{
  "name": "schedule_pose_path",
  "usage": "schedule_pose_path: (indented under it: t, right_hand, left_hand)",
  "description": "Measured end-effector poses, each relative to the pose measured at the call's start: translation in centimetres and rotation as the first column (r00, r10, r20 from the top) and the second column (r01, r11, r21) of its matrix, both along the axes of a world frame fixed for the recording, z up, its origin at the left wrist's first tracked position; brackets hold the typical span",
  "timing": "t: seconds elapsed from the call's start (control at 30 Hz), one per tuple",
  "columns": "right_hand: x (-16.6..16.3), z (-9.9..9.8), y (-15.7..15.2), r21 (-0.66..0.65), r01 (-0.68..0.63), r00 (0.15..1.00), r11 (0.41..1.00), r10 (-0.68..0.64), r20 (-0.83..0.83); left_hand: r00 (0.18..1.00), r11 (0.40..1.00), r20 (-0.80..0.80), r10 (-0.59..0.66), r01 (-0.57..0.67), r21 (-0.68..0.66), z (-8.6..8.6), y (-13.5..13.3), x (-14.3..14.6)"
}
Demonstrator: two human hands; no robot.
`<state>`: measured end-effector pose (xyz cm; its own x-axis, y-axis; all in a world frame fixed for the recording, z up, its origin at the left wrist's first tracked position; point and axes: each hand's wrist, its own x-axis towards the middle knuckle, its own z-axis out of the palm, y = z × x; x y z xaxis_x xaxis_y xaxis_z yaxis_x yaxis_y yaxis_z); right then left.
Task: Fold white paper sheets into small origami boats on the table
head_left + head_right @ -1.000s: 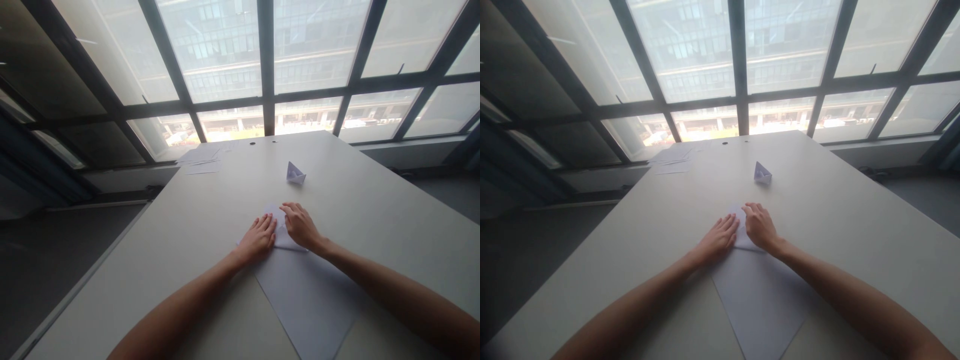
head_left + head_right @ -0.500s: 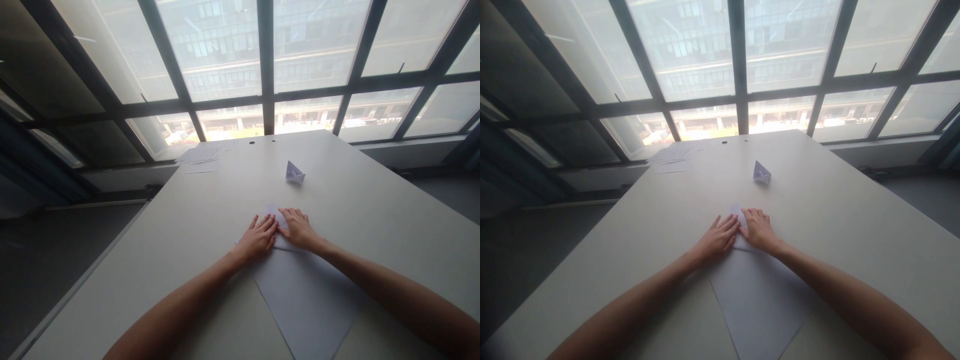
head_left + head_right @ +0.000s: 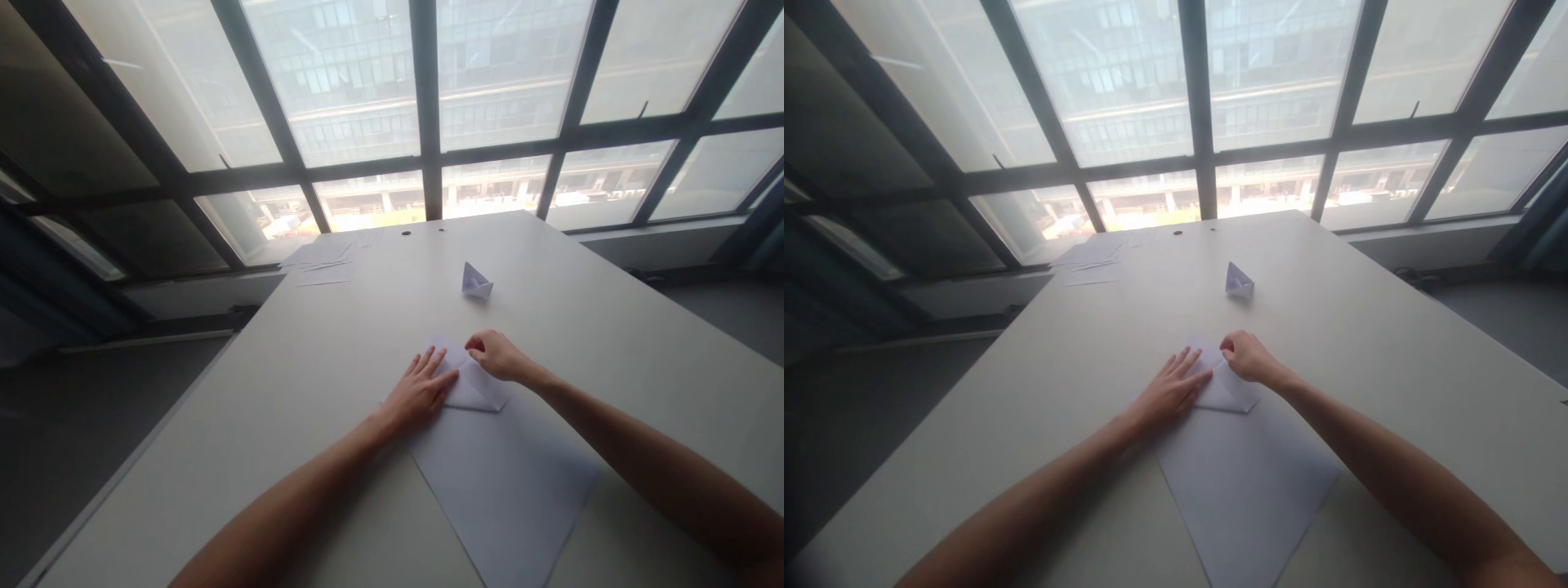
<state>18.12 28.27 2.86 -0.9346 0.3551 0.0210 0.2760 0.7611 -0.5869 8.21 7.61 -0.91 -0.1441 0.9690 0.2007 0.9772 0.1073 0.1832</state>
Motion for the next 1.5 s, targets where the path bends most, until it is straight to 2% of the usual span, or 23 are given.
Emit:
schedule_pose_path:
  t: [0.17,0.4,0.5,0.6,0.73,0.83,1.0,1.2,1.37,1.5]
  right_hand:
    - [0.1,0.0,0.0,-0.076,-0.003,0.999,0.997,0.006,0.042]
    - [-0.1,-0.7,0.4,-0.275,0.051,0.998,0.960,-0.037,0.057]
    - [-0.2,-0.6,0.2,-0.394,0.099,0.994,0.914,-0.073,0.080]
    - [-0.2,-0.6,0.2,-0.519,0.142,0.989,0.843,-0.100,0.107]
    - [-0.3,-0.5,0.3,-0.612,0.180,0.984,0.770,-0.146,0.106]
    - [-0.3,-0.3,0.4,-0.631,0.189,0.982,0.753,-0.157,0.107]
    - [-0.3,-0.1,0.5,-0.629,0.177,0.984,0.757,-0.137,0.112]
    - [-0.5,-0.3,0.6,-0.670,0.232,0.973,0.705,-0.160,0.168]
    - [-0.2,0.4,0.5,-0.665,0.232,0.973,0.710,-0.165,0.163]
    - [0.0,0.6,0.9,-0.698,0.231,0.972,0.678,-0.140,0.186]
  left_hand:
    - [1.000,0.995,-0.010,-0.020,0.020,0.095,0.5,0.0,0.1]
    - [0.999,0.996,0.003,-0.042,0.041,0.084,0.0,-0.2,-0.4]
    - [0.997,0.997,0.009,-0.072,0.072,0.038,0.2,-0.2,-0.3]
    - [0.995,0.995,0.006,-0.097,0.097,0.018,0.6,-0.2,-0.1]
    - [0.996,0.997,0.031,-0.081,0.080,0.014,0.5,-0.1,-0.1]
    - [0.996,0.998,0.054,-0.069,0.069,0.009,0.2,-0.1,-0.3]
    - [0.995,0.995,0.031,-0.097,0.096,0.032,0.0,-0.1,-0.4]
    - [0.996,0.995,0.016,-0.087,0.086,0.046,0.2,-0.1,-0.2]
    - [0.997,0.995,0.009,-0.083,0.082,0.056,0.3,0.0,0.0]
    - [0.996,0.993,0.017,-0.088,0.087,0.074,0.4,0.0,0.0]
